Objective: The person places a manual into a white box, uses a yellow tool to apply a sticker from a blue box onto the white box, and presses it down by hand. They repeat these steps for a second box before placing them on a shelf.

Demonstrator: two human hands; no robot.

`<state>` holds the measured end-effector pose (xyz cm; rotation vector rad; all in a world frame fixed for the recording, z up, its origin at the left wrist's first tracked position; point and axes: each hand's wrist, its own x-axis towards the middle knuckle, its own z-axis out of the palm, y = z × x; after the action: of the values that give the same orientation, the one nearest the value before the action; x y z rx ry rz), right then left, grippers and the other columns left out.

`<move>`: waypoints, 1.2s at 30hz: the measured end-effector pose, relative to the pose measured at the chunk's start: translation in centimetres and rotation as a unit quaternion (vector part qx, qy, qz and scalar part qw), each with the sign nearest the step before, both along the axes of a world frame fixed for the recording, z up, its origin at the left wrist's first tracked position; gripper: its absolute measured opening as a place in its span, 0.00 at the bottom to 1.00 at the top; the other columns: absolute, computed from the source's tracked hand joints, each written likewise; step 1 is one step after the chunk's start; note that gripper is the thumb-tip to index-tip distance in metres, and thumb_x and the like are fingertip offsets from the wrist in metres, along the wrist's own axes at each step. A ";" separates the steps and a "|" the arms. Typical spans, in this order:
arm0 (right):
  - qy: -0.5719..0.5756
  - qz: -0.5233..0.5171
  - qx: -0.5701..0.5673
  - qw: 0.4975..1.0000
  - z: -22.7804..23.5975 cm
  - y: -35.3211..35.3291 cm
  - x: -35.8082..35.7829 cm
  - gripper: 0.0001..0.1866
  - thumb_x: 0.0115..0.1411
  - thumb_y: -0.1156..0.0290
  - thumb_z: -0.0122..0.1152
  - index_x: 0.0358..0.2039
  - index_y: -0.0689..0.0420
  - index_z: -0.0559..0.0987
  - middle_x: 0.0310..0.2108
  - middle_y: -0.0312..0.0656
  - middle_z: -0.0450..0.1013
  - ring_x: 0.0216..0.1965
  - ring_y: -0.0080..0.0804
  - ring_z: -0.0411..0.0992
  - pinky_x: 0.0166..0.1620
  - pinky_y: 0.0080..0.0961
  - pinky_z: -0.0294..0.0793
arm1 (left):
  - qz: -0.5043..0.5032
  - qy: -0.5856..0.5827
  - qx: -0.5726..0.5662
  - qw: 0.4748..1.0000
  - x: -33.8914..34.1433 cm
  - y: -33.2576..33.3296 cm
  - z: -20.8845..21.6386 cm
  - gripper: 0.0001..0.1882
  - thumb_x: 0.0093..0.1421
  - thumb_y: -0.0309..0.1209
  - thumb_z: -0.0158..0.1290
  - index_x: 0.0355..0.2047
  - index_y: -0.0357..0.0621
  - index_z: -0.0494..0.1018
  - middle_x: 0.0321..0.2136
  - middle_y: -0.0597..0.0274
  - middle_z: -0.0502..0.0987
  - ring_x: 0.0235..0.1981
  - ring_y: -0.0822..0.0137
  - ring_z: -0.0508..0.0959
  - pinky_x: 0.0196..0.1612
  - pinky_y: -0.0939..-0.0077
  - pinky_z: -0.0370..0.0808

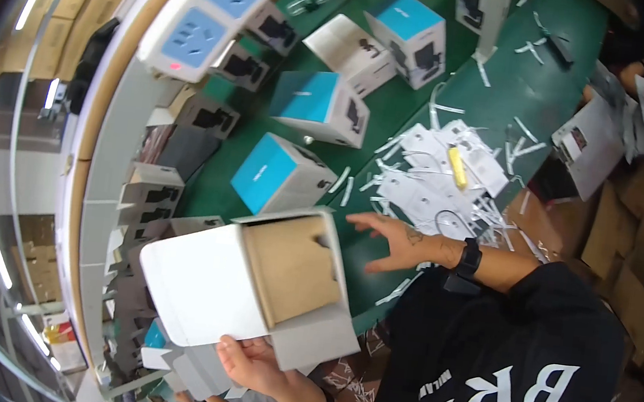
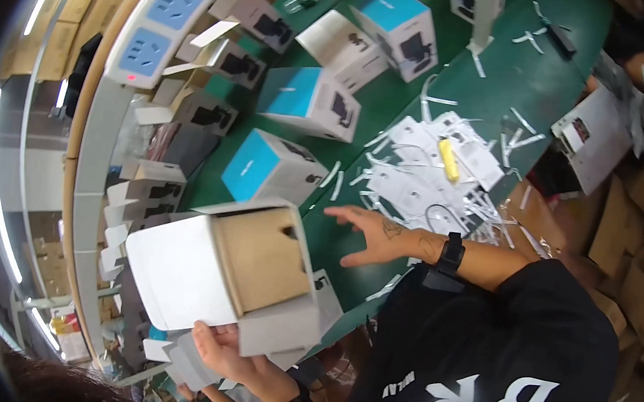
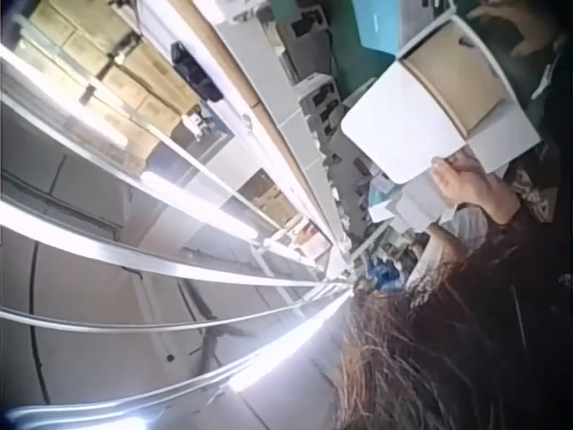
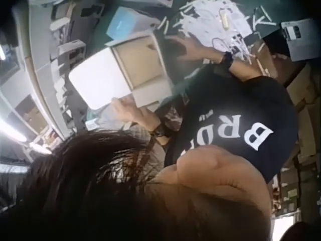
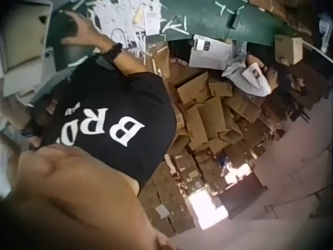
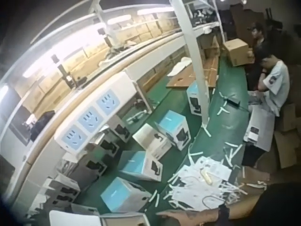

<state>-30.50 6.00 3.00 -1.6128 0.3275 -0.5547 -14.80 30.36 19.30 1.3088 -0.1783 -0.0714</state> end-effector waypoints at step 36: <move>0.189 0.285 -0.434 0.833 13.6 7.5 -3.8 0.29 0.58 0.70 0.66 0.59 0.65 0.73 0.18 0.44 0.75 0.23 0.43 0.80 0.27 0.34 0.78 | -0.165 0.202 0.101 0.960 -8.7 7.4 -14.8 0.22 0.62 0.19 0.52 0.57 0.29 0.69 0.50 0.55 0.77 0.48 0.64 0.78 0.55 0.71 0.73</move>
<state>-34.32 13.50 16.64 -2.5782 -0.1777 0.1411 -23.49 37.78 4.55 1.4286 -0.0383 -0.6512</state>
